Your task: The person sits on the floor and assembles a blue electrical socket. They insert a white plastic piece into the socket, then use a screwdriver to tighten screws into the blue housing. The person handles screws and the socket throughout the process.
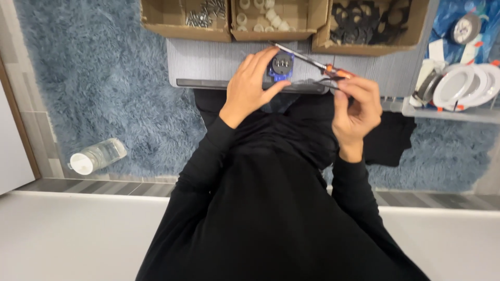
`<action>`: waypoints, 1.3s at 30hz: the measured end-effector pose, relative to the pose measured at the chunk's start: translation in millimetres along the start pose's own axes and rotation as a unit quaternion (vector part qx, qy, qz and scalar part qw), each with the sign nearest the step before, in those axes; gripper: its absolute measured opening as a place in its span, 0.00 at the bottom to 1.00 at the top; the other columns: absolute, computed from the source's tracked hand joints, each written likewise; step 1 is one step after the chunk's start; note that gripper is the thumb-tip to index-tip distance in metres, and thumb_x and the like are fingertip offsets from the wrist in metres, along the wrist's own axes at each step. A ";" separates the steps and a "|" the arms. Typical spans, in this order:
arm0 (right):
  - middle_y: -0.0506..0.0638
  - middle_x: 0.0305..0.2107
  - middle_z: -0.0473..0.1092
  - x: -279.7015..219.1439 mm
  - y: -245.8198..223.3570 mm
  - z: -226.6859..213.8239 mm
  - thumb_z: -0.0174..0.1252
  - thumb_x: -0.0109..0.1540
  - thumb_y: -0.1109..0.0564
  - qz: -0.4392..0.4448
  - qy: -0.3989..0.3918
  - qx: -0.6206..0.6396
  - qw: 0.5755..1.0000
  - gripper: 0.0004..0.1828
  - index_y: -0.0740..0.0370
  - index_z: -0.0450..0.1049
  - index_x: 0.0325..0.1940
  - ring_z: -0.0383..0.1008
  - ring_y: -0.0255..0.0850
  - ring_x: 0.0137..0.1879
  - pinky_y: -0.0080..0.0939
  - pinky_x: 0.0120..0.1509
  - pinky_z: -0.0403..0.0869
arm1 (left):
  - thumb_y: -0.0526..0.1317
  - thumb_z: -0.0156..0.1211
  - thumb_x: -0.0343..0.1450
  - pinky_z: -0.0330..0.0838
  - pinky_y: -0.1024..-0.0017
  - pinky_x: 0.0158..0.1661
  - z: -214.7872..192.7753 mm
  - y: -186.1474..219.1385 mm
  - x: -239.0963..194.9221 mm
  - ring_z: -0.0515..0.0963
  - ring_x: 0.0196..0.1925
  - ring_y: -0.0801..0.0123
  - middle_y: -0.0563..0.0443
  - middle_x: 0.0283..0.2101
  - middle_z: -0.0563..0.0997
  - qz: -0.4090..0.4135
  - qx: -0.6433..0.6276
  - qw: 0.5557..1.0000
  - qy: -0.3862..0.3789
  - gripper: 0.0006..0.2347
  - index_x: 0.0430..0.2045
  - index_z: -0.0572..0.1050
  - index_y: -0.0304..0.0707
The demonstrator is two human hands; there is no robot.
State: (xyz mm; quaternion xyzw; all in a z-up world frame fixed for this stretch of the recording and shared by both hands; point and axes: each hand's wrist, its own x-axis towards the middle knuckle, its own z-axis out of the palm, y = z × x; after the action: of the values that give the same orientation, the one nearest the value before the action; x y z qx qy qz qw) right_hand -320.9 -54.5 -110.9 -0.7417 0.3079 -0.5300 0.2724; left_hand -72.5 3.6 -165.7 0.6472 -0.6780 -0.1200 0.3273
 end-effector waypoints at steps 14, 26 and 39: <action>0.63 0.41 0.72 -2.1 -1.4 21.3 0.62 0.73 0.70 0.009 -0.058 0.053 0.997 0.01 0.72 0.78 0.50 0.73 0.50 0.45 0.42 0.48 0.74 | 0.58 0.72 0.77 0.73 0.51 0.71 -7.7 5.3 -0.6 0.79 0.71 0.56 0.46 0.69 0.77 -0.014 -0.051 0.999 0.004 0.31 0.68 0.68 0.37; 0.59 0.43 0.71 4.1 1.4 37.2 0.60 0.76 0.65 0.079 -0.036 0.101 0.991 0.03 0.69 0.76 0.51 0.71 0.47 0.49 0.42 0.56 0.73 | 0.47 0.69 0.79 0.75 0.53 0.68 -25.3 8.0 1.0 0.75 0.69 0.50 0.45 0.70 0.74 -0.016 -0.124 0.992 -0.004 0.25 0.69 0.67 0.39; 0.54 0.41 0.73 0.2 20.0 60.5 0.63 0.75 0.65 0.225 -0.040 0.183 0.956 0.06 0.65 0.71 0.52 0.71 0.38 0.25 0.33 0.31 0.74 | 0.34 0.63 0.79 0.78 0.65 0.57 -31.9 5.1 -3.9 0.79 0.65 0.60 0.48 0.68 0.75 -0.008 -0.230 0.972 0.051 0.19 0.67 0.71 0.44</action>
State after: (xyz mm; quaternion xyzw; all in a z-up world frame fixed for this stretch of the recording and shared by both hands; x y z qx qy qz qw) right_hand -266.5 -63.2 -142.9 -0.6108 0.3536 -0.4722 0.5281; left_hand -57.6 16.4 -139.8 0.5651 -0.6094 -0.2419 0.5008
